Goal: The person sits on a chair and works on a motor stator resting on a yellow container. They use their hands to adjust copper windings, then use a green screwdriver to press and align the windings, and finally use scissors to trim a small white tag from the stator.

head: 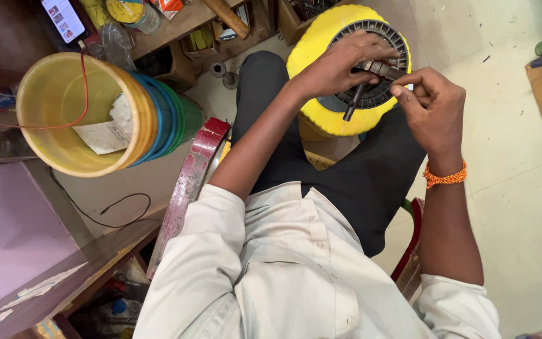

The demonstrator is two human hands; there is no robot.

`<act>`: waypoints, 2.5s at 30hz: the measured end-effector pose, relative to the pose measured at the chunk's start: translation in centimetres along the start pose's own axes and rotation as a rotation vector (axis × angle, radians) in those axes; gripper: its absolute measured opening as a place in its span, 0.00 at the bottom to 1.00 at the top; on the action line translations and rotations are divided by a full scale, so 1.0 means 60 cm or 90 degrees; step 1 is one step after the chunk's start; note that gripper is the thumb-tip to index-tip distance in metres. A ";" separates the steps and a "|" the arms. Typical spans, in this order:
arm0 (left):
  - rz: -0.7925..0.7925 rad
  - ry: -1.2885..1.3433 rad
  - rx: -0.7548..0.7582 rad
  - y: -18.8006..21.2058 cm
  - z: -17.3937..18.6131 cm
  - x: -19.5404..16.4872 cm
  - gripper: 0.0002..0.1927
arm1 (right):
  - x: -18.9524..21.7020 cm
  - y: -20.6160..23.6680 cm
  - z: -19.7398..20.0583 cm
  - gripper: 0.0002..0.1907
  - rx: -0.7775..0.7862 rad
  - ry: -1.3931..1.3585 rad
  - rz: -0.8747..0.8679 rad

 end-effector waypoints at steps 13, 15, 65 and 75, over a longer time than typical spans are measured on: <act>0.026 0.016 -0.016 0.006 -0.002 0.006 0.29 | -0.003 -0.005 -0.012 0.03 0.018 0.003 -0.012; 0.029 0.020 -0.018 0.007 -0.003 0.010 0.28 | -0.001 0.000 -0.017 0.04 0.017 0.068 0.039; -0.053 -0.243 -0.314 0.064 0.054 -0.094 0.25 | -0.091 -0.090 0.030 0.05 0.046 -0.075 -0.126; 0.002 0.028 -0.071 0.020 0.028 -0.029 0.48 | -0.024 -0.034 0.001 0.04 0.023 0.003 -0.053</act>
Point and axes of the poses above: each hand's wrist, its own y-axis away from the middle knuckle, its own z-axis out of the back of the hand, x = y × z, the point moved 8 cm from there along -y, towards the middle knuckle, and after that the axes turned 9 degrees about -y, right-handed, at the moved point
